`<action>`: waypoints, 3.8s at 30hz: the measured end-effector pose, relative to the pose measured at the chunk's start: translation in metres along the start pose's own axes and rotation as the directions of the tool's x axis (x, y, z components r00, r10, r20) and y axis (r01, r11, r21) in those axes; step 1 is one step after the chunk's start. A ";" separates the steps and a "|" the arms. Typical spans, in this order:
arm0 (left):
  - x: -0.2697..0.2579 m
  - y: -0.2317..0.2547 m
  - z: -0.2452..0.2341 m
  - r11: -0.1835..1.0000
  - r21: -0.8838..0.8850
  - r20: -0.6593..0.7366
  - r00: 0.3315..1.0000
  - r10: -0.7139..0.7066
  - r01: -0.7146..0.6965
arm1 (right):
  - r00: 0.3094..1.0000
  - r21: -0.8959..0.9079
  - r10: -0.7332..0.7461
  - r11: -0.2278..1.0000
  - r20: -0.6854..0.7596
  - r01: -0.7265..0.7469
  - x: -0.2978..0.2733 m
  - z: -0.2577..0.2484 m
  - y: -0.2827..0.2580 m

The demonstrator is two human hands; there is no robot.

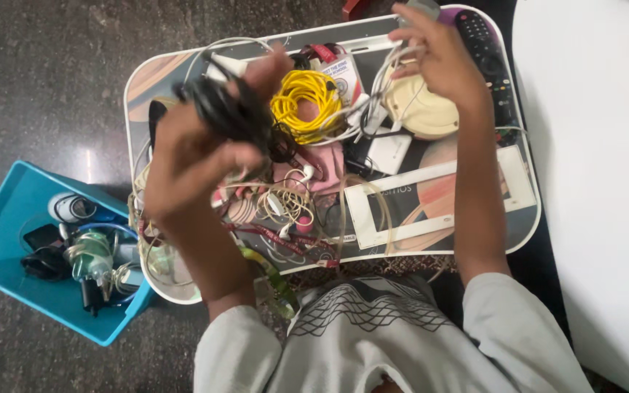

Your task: The person sorts through a cluttered tray of electronic accessories, picking up and inspecting various cables, power adapters, and a remote control. They untangle a black cable and examine a white power adapter before placing items back into the tray.

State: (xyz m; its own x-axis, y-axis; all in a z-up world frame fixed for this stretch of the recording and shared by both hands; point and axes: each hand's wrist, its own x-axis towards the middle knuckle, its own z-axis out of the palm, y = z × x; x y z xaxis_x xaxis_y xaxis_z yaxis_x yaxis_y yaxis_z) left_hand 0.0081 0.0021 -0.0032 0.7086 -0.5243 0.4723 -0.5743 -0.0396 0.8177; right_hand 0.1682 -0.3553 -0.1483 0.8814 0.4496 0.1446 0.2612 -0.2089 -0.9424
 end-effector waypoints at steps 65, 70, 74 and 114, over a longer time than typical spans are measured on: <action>0.017 -0.092 0.011 0.241 0.882 -0.432 0.899 0.070 0.404 | 0.986 0.373 -0.047 0.922 -0.162 0.105 0.010 0.023 -0.027; 0.061 -0.087 0.073 0.273 0.962 -0.105 0.956 0.275 0.028 | 0.977 0.123 -0.145 0.979 -0.158 0.165 0.007 0.027 -0.027; 0.061 -0.106 0.072 0.278 0.961 -0.066 0.975 0.212 0.004 | 0.972 -0.076 -0.234 0.970 -0.036 0.230 0.003 0.029 -0.028; 0.048 -0.146 0.103 0.779 0.627 0.183 0.973 -0.141 -0.005 | 0.932 -0.460 -0.066 0.881 -0.357 -0.114 -0.160 0.108 -0.020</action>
State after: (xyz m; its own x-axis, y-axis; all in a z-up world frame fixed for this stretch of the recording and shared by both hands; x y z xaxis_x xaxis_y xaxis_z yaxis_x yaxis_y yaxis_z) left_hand 0.0840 -0.1056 -0.1340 0.6957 -0.6600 0.2837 -0.7077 -0.5617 0.4286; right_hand -0.0204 -0.3293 -0.1847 0.9446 0.1227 0.3044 0.3105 -0.6343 -0.7080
